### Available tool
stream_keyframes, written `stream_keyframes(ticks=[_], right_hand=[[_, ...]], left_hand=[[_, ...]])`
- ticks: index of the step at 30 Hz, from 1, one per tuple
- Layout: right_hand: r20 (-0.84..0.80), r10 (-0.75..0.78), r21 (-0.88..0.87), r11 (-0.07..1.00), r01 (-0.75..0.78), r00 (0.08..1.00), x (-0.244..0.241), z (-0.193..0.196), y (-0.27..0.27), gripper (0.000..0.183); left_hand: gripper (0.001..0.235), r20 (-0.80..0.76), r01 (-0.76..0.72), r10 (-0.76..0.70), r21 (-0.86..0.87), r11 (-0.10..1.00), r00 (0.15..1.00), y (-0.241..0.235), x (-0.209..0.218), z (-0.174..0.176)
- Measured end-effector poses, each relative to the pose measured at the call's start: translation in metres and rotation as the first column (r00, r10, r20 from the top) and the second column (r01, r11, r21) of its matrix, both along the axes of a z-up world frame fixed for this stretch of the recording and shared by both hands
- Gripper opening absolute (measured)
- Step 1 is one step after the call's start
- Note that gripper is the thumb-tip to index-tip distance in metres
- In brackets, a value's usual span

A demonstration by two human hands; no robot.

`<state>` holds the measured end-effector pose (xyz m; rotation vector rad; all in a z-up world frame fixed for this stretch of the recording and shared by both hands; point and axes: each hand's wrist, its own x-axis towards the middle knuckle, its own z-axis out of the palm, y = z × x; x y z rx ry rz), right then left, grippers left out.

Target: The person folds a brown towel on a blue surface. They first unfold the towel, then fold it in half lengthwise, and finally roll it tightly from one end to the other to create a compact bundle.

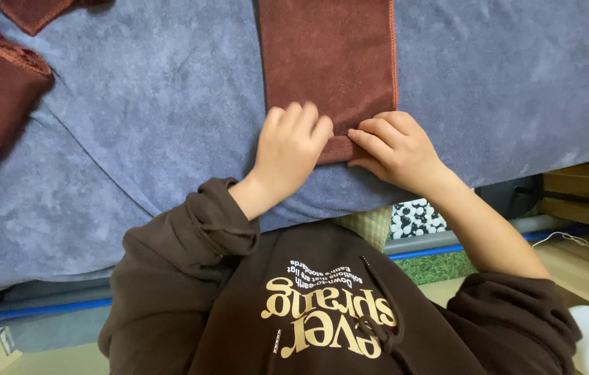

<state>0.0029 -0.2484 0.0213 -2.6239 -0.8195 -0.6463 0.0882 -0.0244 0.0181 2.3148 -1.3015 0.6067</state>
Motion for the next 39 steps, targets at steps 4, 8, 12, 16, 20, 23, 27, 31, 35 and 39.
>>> stream_keyframes(ticks=[4, 8, 12, 16, 20, 23, 27, 31, 35, 39], right_hand=[[0.01, -0.044, 0.069, 0.997, 0.044, 0.999, 0.008, -0.003, -0.004, 0.037], [-0.057, -0.045, 0.096, 0.994, 0.05, 0.997, 0.007, 0.005, -0.006, 0.041], [-0.109, 0.023, 0.103, 0.995, -0.011, 0.994, -0.018, 0.013, -0.002, 0.038], [-0.207, 0.076, 0.14, 0.989, -0.047, 0.975, -0.05, 0.012, 0.009, 0.036], [-0.504, 0.047, 0.056, 0.998, -0.022, 0.863, -0.02, 0.07, 0.001, 0.037], [-0.363, 0.052, 0.068, 0.997, -0.029, 0.93, 0.038, 0.07, -0.001, 0.039], [-0.358, 0.087, 0.011, 0.996, -0.089, 0.93, 0.129, 0.041, 0.032, 0.064], [-0.286, -0.003, -0.161, 0.986, -0.045, 0.958, 0.206, 0.004, 0.036, 0.072], [-0.34, 0.001, -0.14, 0.989, -0.052, 0.94, 0.249, 0.002, 0.029, 0.071], [-0.352, 0.01, -0.127, 0.99, -0.058, 0.936, 0.265, 0.005, 0.027, 0.068]], left_hand=[[0.034, 0.17, 0.008, -0.008, 0.001, 1.0, 0.985, 0.002, -0.023, -0.01], [0.043, 0.193, 0.018, -0.019, 0.004, 1.0, 0.981, 0.004, -0.014, -0.028], [0.044, 0.129, 0.125, -0.125, 0.01, 0.992, 0.984, 0.017, -0.039, -0.004], [0.035, 0.091, 0.186, -0.19, 0.049, 0.981, 0.978, 0.035, -0.079, -0.013], [0.029, 0.118, 0.178, -0.183, 0.05, 0.983, 0.976, 0.034, -0.088, -0.016], [0.027, 0.086, 0.192, -0.192, 0.006, 0.981, 0.978, 0.032, -0.086, -0.013], [0.023, 0.057, 0.16, -0.159, -0.006, 0.987, 0.986, 0.029, -0.082, 0.021], [0.007, -0.099, 0.197, -0.188, 0.096, 0.976, 0.977, 0.034, -0.083, 0.017], [0.005, -0.105, 0.208, -0.2, 0.068, 0.976, 0.974, 0.035, -0.081, 0.015], [0.006, -0.071, 0.163, -0.159, 0.053, 0.985, 0.985, 0.033, -0.082, 0.01]])
